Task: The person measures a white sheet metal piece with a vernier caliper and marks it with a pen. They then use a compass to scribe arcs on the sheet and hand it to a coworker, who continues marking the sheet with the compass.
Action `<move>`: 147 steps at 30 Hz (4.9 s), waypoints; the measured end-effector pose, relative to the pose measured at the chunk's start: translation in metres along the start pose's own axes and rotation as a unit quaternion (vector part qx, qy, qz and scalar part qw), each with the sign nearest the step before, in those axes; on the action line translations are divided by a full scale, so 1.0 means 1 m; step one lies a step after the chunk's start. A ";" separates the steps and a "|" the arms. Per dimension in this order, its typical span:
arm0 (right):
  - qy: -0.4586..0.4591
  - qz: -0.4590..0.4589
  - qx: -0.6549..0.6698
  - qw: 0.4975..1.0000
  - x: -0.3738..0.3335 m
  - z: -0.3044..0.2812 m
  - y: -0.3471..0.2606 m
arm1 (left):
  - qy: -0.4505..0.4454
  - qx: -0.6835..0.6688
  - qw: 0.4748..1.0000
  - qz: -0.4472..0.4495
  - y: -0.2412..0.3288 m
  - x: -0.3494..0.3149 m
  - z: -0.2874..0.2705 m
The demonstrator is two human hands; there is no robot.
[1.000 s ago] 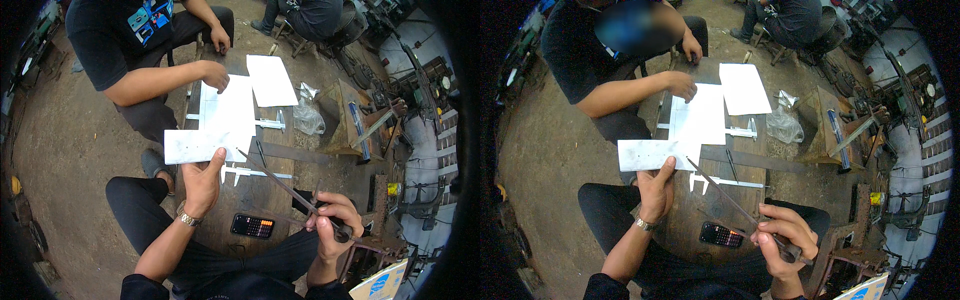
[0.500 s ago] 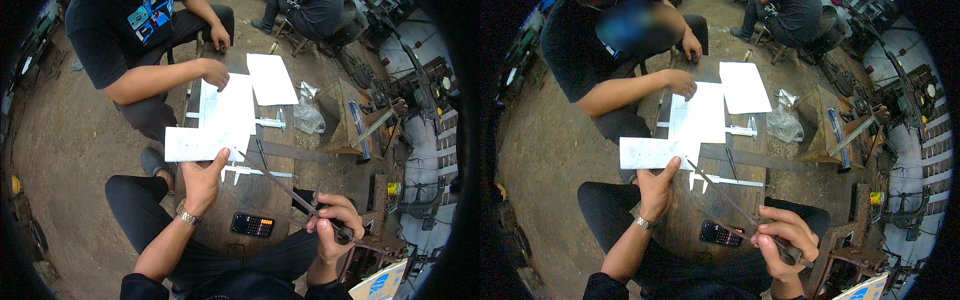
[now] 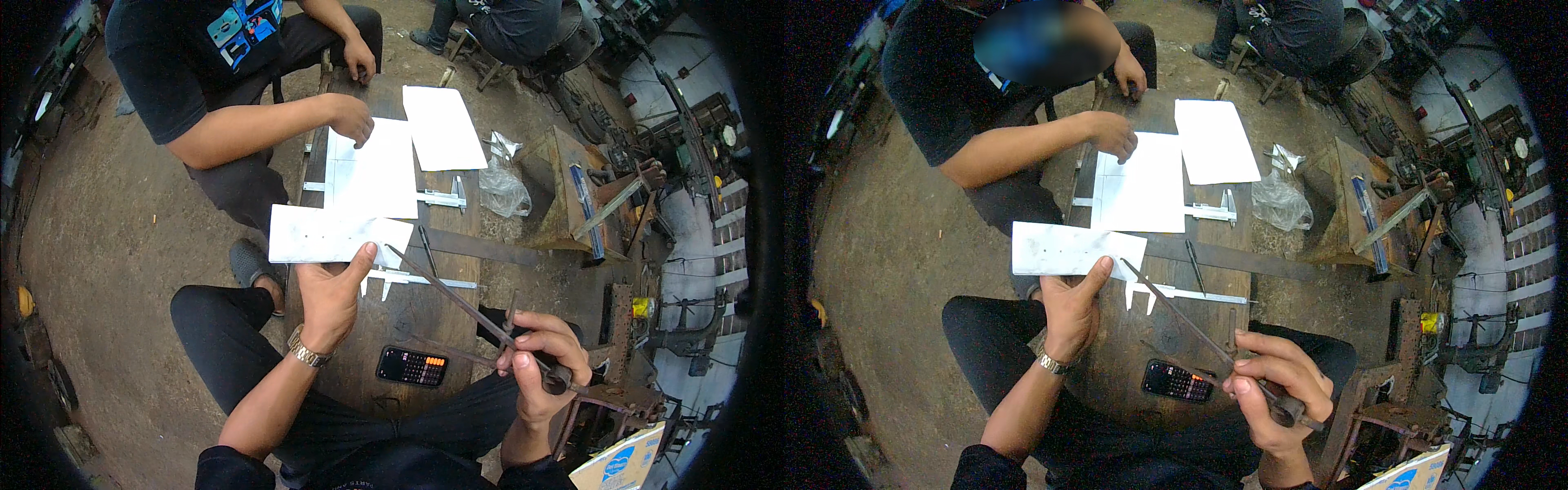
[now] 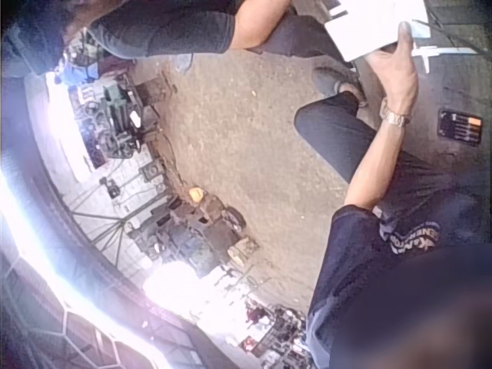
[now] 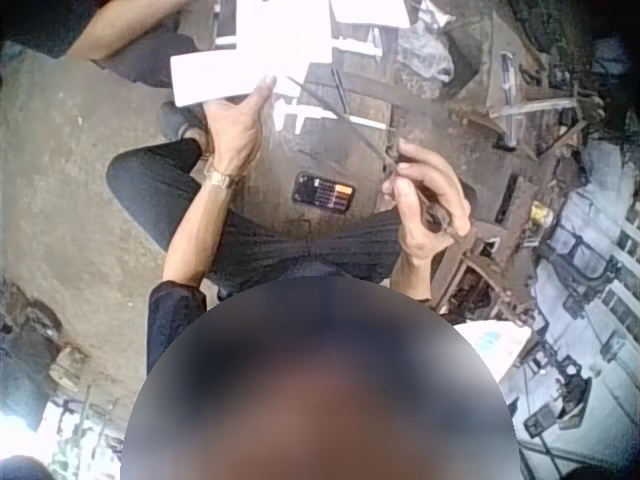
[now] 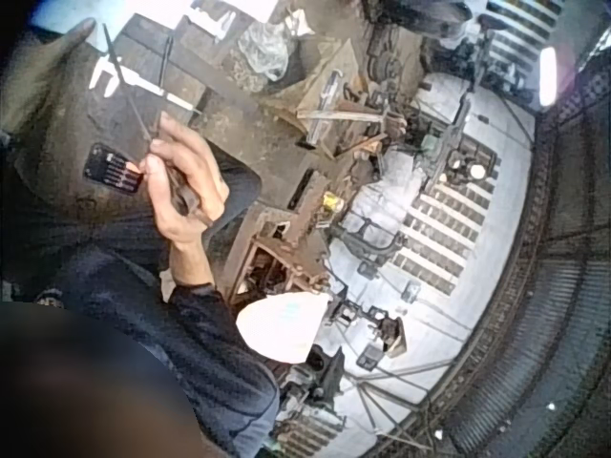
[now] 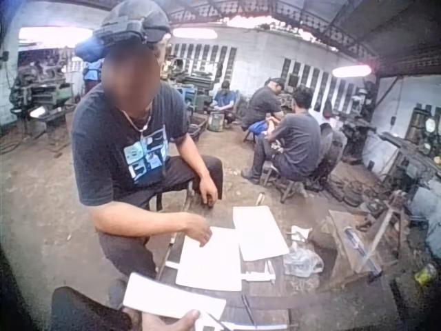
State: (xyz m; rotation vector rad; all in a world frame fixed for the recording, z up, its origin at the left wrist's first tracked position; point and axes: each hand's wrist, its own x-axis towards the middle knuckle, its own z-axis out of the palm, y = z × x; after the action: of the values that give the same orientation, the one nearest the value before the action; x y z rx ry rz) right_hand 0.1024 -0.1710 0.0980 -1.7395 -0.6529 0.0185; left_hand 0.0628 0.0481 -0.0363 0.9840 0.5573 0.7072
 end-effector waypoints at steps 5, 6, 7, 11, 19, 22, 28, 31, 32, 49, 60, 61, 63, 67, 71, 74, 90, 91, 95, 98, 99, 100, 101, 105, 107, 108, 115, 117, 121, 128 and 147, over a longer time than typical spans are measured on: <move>-0.014 0.002 -0.012 1.000 0.001 0.000 -0.001 | -0.036 -0.029 0.999 0.000 0.002 0.000 0.002; -0.022 -0.001 -0.022 1.000 0.002 -0.002 -0.001 | -0.038 -0.031 0.999 0.002 0.003 0.000 0.003; -0.022 -0.009 -0.024 0.999 0.002 -0.003 -0.001 | -0.039 -0.033 0.999 0.002 0.003 0.001 0.003; -0.033 -0.028 -0.050 0.998 0.002 -0.005 -0.001 | -0.029 -0.024 0.999 -0.009 0.002 0.002 0.004; 0.008 0.019 0.008 1.000 -0.002 -0.009 0.001 | -0.020 -0.009 1.000 -0.002 -0.001 0.002 0.000; 0.039 0.021 0.051 0.998 0.000 -0.017 0.009 | -0.011 -0.011 1.000 0.003 -0.003 0.003 0.000; 0.114 0.045 0.203 0.971 0.003 -0.043 0.045 | -0.015 0.007 1.000 -0.002 -0.005 0.003 -0.002; 0.146 0.059 0.289 0.944 0.004 -0.057 0.062 | -0.020 -0.002 1.000 -0.001 -0.003 0.001 0.000; 0.165 0.065 0.314 0.933 0.004 -0.061 0.067 | -0.022 -0.004 1.000 -0.002 -0.002 0.000 0.001; 0.179 0.082 0.415 0.888 0.005 -0.070 0.079 | -0.099 -0.013 0.993 -0.056 0.007 -0.004 0.005; 0.134 0.068 0.298 0.943 0.009 -0.071 0.068 | -0.085 -0.057 0.992 -0.075 0.005 -0.003 0.007; 0.113 0.060 0.273 0.954 0.009 -0.070 0.065 | -0.089 -0.056 0.992 -0.072 0.005 -0.003 0.007; 0.068 0.041 0.218 0.973 0.008 -0.066 0.059 | -0.099 -0.056 0.991 -0.064 0.005 -0.001 0.007; 0.004 0.037 0.074 0.997 0.008 -0.059 0.046 | -0.113 -0.055 0.989 -0.081 0.006 0.006 0.004; -0.142 0.038 -0.028 0.989 0.019 -0.054 0.036 | -0.123 -0.055 0.986 -0.098 0.007 0.019 -0.002; -0.159 0.034 -0.049 0.986 0.022 -0.044 0.032 | -0.132 -0.078 0.984 -0.095 0.005 0.027 -0.003; -0.080 0.008 -0.122 0.989 0.033 0.000 0.056 | -0.483 0.323 0.813 0.007 0.009 -0.022 0.022; -0.084 0.016 -0.110 0.990 0.034 -0.001 0.057 | -0.467 0.306 0.829 0.021 0.009 -0.022 0.020; -0.158 0.087 -0.043 0.983 0.037 -0.017 0.069 | -0.404 0.281 0.868 0.060 0.014 -0.020 0.013; -0.283 0.132 0.042 0.949 0.035 -0.025 0.098 | -0.394 0.288 0.872 0.046 0.016 -0.017 0.011; -0.322 0.148 0.062 0.933 0.031 -0.027 0.108 | -0.404 0.292 0.866 0.046 0.016 -0.016 0.011; -0.388 0.211 0.068 0.895 0.023 -0.030 0.115 | -0.409 0.298 0.861 0.051 0.016 -0.016 0.011; -0.437 0.211 0.100 0.869 0.019 -0.028 0.125 | -0.411 0.309 0.856 0.056 0.016 -0.015 0.012; -0.396 0.256 0.320 0.822 0.000 -0.028 0.143 | -0.402 0.270 0.875 0.003 0.018 -0.013 0.016; -0.435 0.254 0.180 0.845 -0.006 -0.023 0.144 | -0.382 0.253 0.888 -0.028 0.021 -0.010 0.021; -0.445 0.242 0.147 0.850 -0.006 -0.022 0.144 | -0.394 0.256 0.883 -0.020 0.023 -0.009 0.025; -0.421 0.186 0.125 0.879 -0.018 -0.007 0.148 | -0.497 0.327 0.803 -0.025 0.034 0.015 0.084; -0.381 0.207 0.149 0.889 -0.022 -0.006 0.153 | -0.520 0.349 0.780 -0.019 0.031 0.026 0.103; -0.277 0.249 0.218 0.902 -0.020 -0.011 0.166 | -0.526 0.403 0.738 0.127 0.023 0.068 0.131; -0.188 0.308 0.227 0.904 -0.021 -0.020 0.177 | -0.162 0.417 0.876 0.179 0.051 0.302 0.143; -0.197 0.252 0.212 0.924 -0.008 0.009 0.192 | -0.333 0.058 0.927 -0.162 0.001 0.336 0.141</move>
State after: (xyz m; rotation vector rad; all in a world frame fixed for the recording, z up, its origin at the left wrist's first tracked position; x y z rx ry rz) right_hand 0.1724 -0.1907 -0.0803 -1.4399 -0.4249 0.8283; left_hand 0.3808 0.2240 -0.0075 1.1325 0.1503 0.0203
